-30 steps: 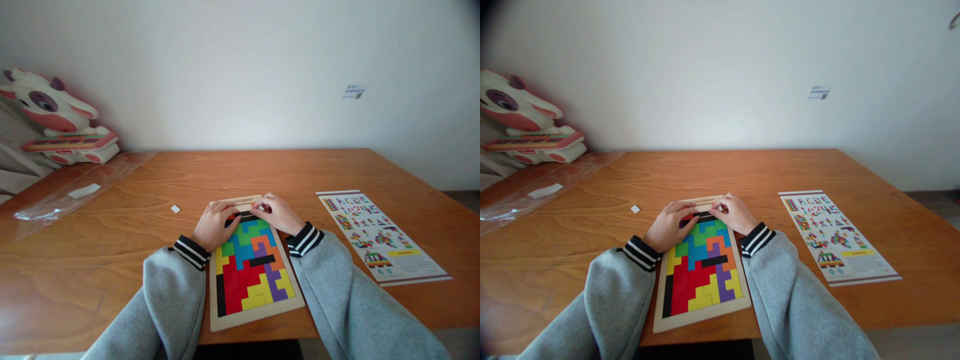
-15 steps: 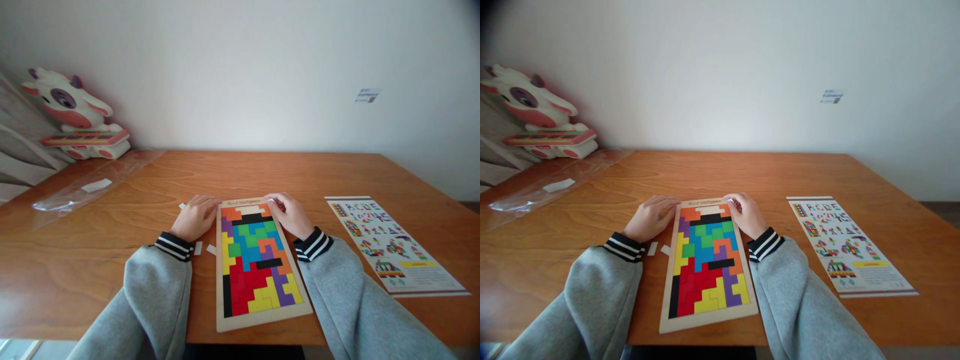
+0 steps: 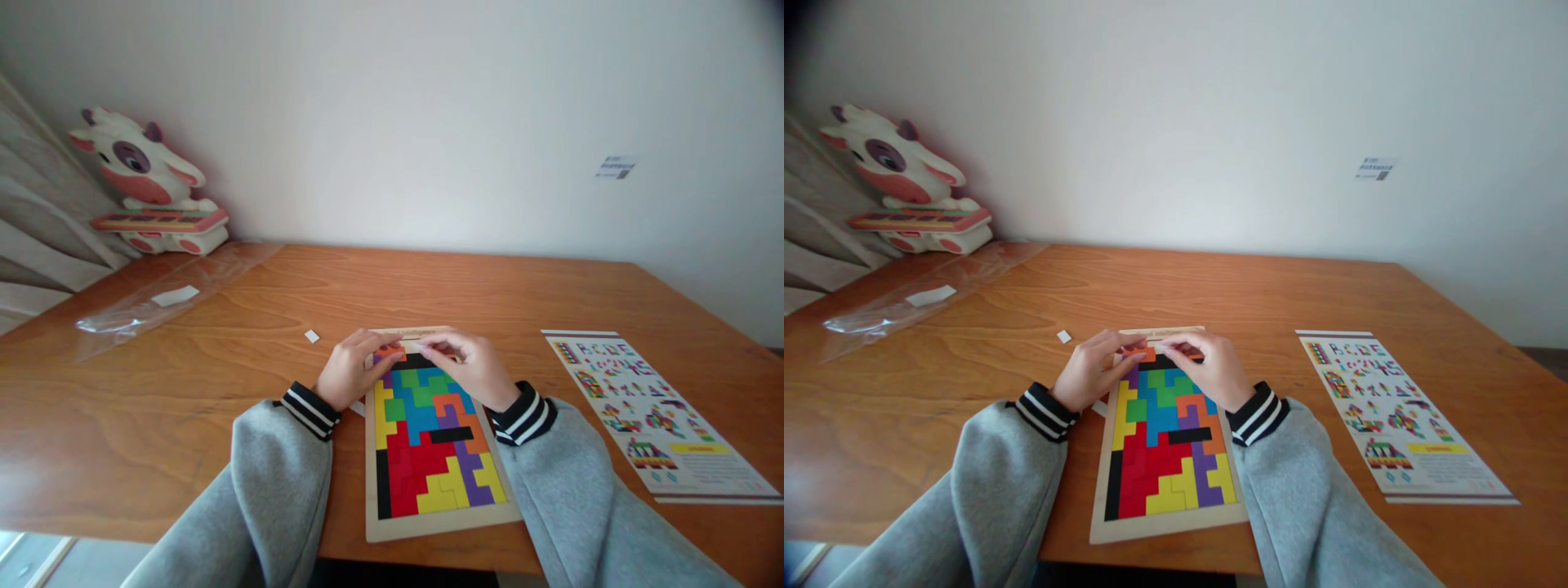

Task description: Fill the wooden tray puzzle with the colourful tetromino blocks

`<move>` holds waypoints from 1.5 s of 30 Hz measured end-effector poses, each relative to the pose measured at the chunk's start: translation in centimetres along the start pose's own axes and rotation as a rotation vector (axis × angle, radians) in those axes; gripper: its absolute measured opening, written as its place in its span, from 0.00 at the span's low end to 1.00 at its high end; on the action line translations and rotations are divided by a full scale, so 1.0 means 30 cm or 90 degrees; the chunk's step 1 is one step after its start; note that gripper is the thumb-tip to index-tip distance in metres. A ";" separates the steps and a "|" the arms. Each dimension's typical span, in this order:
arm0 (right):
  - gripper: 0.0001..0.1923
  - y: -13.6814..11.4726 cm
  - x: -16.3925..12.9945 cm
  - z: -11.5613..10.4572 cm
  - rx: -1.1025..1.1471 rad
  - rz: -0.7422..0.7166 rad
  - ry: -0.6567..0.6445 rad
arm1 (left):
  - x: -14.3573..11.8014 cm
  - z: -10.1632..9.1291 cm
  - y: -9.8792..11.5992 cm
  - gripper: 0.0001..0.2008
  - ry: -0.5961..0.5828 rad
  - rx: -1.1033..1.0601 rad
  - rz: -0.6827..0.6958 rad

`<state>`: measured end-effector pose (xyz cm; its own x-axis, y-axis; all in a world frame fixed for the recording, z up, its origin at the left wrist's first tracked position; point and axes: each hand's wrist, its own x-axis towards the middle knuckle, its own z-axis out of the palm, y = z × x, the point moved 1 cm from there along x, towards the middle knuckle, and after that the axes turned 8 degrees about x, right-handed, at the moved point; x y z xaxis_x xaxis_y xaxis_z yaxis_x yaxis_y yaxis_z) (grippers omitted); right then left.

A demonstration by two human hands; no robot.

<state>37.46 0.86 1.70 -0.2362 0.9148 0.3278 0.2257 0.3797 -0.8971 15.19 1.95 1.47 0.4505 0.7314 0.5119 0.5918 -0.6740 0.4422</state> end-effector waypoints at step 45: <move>0.08 0.091 0.055 0.011 -0.277 -0.125 -0.028 | -0.004 0.025 -0.047 0.10 -0.061 0.182 -0.093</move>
<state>37.38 3.36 -0.29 -0.3514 0.8168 0.4576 0.5448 0.5758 -0.6096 14.80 2.90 0.22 0.4002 0.8338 0.3804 0.8124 -0.5149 0.2738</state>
